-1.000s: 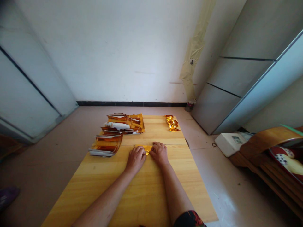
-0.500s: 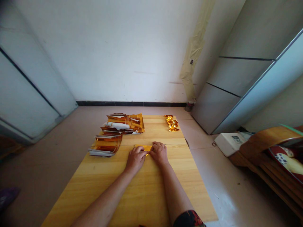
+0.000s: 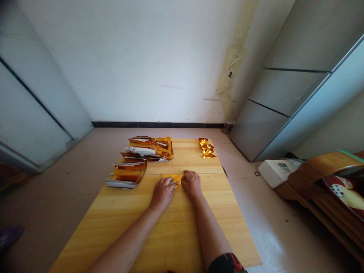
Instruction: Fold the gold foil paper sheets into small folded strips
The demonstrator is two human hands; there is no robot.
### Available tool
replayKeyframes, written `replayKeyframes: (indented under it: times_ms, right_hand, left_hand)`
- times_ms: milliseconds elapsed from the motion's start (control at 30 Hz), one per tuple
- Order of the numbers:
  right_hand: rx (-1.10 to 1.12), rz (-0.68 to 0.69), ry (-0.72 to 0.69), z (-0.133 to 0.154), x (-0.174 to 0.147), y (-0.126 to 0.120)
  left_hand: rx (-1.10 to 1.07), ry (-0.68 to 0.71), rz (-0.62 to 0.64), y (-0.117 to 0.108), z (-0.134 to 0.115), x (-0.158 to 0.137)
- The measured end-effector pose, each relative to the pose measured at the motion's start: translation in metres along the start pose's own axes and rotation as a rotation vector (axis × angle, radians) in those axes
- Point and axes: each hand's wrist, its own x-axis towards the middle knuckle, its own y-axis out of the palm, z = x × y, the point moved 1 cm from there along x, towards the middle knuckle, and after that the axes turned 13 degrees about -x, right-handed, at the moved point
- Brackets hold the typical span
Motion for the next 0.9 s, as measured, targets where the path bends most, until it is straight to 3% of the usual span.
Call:
replayKeyframes:
  times_ms: [533,900]
  right_hand:
    - [0.012,0.018,0.022,0.0024,-0.0013,-0.001]
    - [0.057,-0.031,0.046,-0.0015,0.0011,0.0047]
  left_hand:
    - [-0.022,0.027,0.017,-0.0036,0.003,0.0005]
    - [0.076,0.107,0.078,-0.0084,0.0053,-0.0001]
